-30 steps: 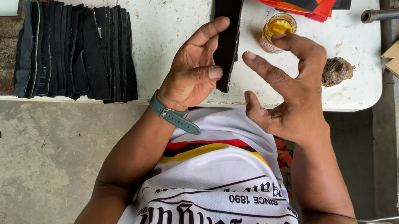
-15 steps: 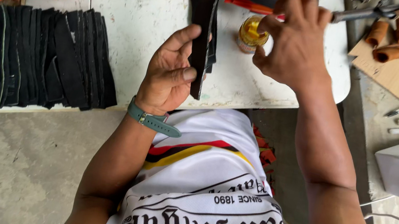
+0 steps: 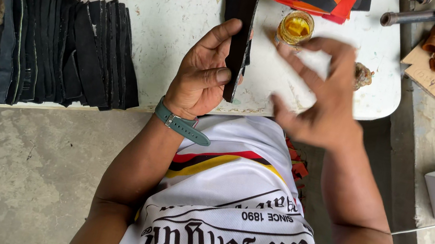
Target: The person picks up black rubber strips one at a time, dips a finger into a jar of yellowish adhesive, and rubs the adhesive along the strip edges, then sets the treated strip on a growing stack on the table. They repeat this coating cycle for successive strips throughout the episode.
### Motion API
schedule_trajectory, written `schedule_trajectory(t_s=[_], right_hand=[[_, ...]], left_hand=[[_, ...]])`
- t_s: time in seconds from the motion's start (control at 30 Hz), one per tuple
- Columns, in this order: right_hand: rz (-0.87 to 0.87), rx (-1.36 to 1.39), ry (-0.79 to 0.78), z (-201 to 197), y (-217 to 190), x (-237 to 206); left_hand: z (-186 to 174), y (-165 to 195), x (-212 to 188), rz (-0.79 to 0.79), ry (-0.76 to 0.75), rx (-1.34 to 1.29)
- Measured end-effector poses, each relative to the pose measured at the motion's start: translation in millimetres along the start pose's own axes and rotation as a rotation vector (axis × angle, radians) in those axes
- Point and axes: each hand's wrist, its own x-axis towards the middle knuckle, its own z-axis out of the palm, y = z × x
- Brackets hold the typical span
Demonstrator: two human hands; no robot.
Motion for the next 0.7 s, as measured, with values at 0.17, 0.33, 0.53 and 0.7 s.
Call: schedule_trajectory(t_s=[0.17,0.33,0.53,0.7], right_hand=[[-0.130,-0.325,-0.081,15,-22,-8],[-0.104,-0.375,-0.039,7,-23,7],[-0.127,-0.152,-0.083,4,-32,9],[-0.193,0.004,-0.023,4,-43,0]], left_hand=[[3,-6,-1,0.001,0.016,-0.009],[4,-3,-2,-0.006,-0.003,0.011],[8,-2,-2,-0.014,0.071,-0.004],[5,0,-1,0.003,0.005,0.023]])
